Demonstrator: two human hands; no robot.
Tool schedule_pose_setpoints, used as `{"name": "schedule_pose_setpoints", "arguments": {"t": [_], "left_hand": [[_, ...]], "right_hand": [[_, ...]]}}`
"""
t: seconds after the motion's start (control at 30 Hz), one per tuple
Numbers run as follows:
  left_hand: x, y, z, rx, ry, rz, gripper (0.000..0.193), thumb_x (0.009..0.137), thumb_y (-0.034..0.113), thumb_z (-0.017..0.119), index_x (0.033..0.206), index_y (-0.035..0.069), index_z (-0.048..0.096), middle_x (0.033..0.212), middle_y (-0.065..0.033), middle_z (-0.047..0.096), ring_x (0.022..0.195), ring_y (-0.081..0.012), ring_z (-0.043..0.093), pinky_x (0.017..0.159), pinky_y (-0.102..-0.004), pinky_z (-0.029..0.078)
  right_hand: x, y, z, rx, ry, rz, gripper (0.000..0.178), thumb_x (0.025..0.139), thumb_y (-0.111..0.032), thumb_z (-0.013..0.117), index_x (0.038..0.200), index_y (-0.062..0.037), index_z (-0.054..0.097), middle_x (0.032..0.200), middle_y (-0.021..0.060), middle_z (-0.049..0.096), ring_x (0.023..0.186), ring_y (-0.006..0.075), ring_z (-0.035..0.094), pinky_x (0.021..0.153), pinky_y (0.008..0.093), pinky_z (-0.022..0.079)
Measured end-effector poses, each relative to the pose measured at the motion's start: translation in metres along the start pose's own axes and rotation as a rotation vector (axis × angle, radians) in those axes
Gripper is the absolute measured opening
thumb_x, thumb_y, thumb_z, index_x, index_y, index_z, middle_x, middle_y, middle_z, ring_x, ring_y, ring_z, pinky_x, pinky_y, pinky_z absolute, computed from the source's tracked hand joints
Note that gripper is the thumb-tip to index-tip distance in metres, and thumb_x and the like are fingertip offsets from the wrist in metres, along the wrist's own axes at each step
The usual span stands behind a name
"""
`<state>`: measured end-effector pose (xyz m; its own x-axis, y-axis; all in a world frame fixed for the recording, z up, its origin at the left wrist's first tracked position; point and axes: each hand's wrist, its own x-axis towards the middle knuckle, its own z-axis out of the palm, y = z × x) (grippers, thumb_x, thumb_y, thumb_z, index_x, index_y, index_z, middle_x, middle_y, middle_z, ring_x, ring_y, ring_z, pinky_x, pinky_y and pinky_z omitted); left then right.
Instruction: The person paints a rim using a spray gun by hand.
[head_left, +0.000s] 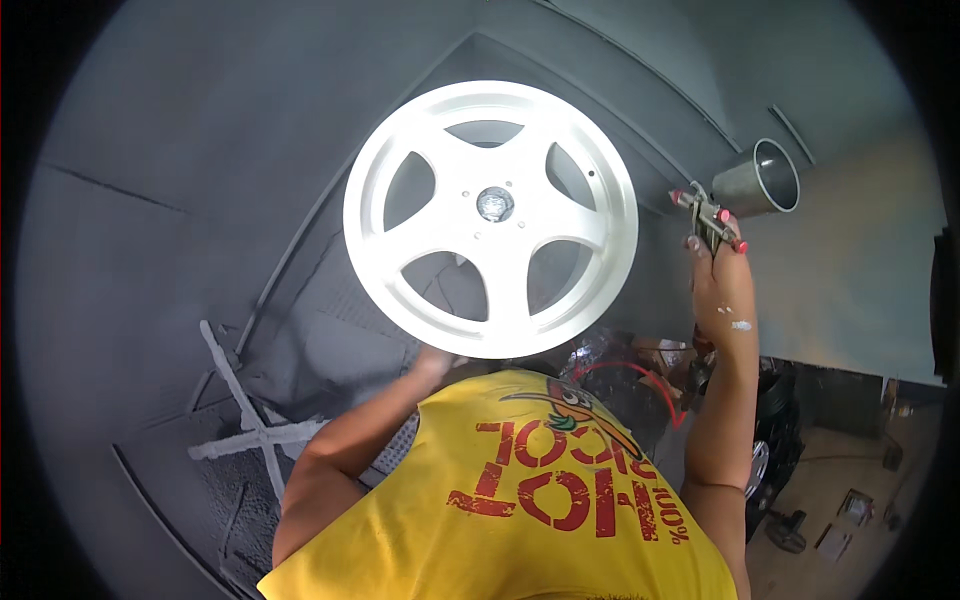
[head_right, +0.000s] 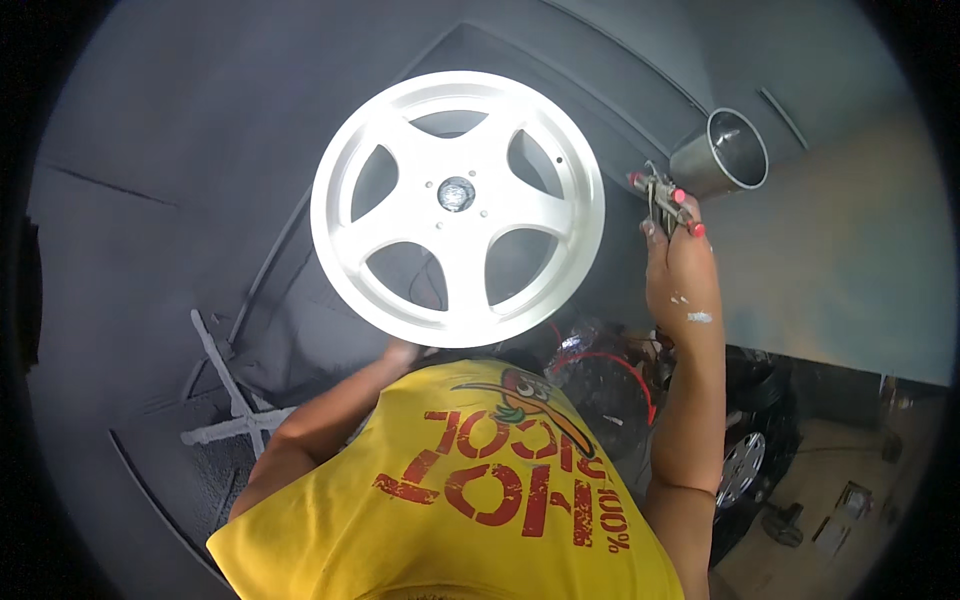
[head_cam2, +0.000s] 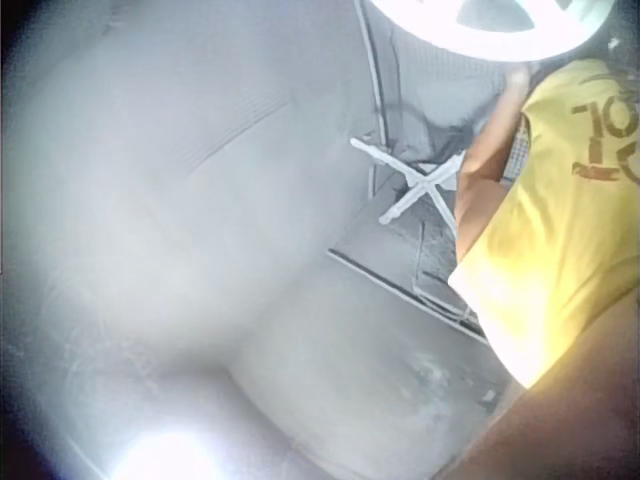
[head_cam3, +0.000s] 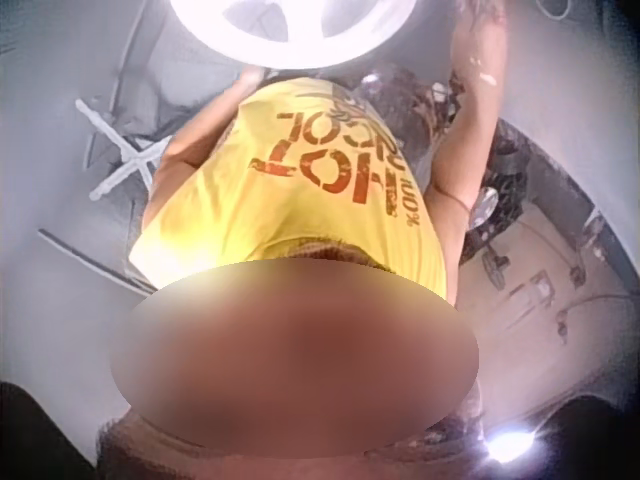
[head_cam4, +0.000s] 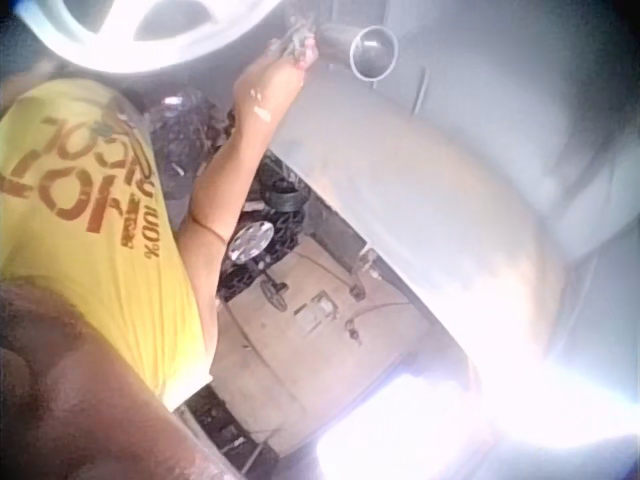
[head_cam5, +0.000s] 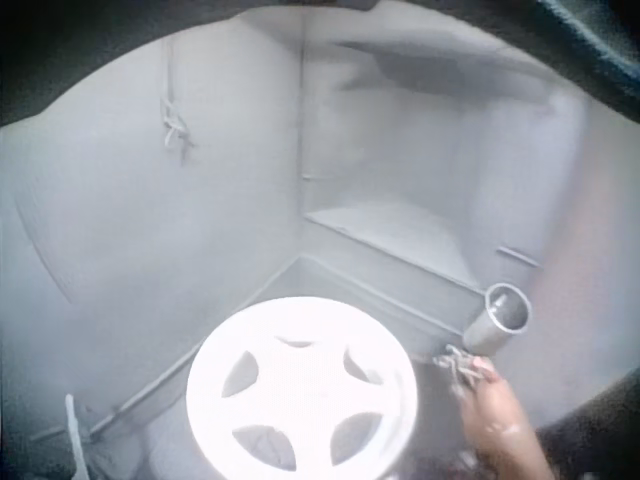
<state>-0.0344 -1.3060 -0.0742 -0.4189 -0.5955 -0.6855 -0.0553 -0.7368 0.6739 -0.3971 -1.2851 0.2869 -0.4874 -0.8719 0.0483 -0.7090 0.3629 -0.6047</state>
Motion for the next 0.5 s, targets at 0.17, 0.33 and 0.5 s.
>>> {"name": "schedule_pose_setpoints", "arguments": {"t": [0.17, 0.33, 0.5], "left_hand": [[0.021, 0.060, -0.061, 0.246, 0.060, 0.055, 0.023, 0.100, 0.019, 0.052, 0.110, 0.002, 0.062, 0.092, -0.0099, 0.068, 0.075, -0.0212, 0.066, 0.062, -0.0360, 0.054], [0.052, 0.168, -0.114, 0.154, 0.438, 0.254, 0.022, 0.100, 0.014, 0.049, 0.113, 0.000, 0.061, 0.096, -0.0111, 0.068, 0.078, -0.0210, 0.067, 0.066, -0.0354, 0.056], [0.073, 0.219, -0.142, -0.378, 0.367, 0.493, 0.031, 0.100, 0.014, 0.050, 0.126, -0.003, 0.057, 0.114, -0.0161, 0.067, 0.096, -0.0267, 0.070, 0.082, -0.0388, 0.059]], "right_hand": [[-0.013, 0.017, -0.001, -0.077, -0.032, 0.057, 0.029, 0.098, -0.007, 0.053, 0.126, 0.0011, 0.050, 0.090, 0.0217, 0.064, 0.086, 0.0404, 0.064, 0.078, 0.0431, 0.049], [-0.008, 0.012, 0.001, 0.002, 0.013, 0.049, 0.028, 0.098, -0.009, 0.052, 0.124, 0.0023, 0.050, 0.089, 0.0226, 0.064, 0.084, 0.0405, 0.064, 0.078, 0.0431, 0.049], [-0.009, 0.007, 0.003, 0.065, -0.013, 0.075, 0.028, 0.099, -0.010, 0.052, 0.124, 0.0026, 0.050, 0.088, 0.0223, 0.064, 0.082, 0.0395, 0.064, 0.079, 0.0429, 0.049]]}}
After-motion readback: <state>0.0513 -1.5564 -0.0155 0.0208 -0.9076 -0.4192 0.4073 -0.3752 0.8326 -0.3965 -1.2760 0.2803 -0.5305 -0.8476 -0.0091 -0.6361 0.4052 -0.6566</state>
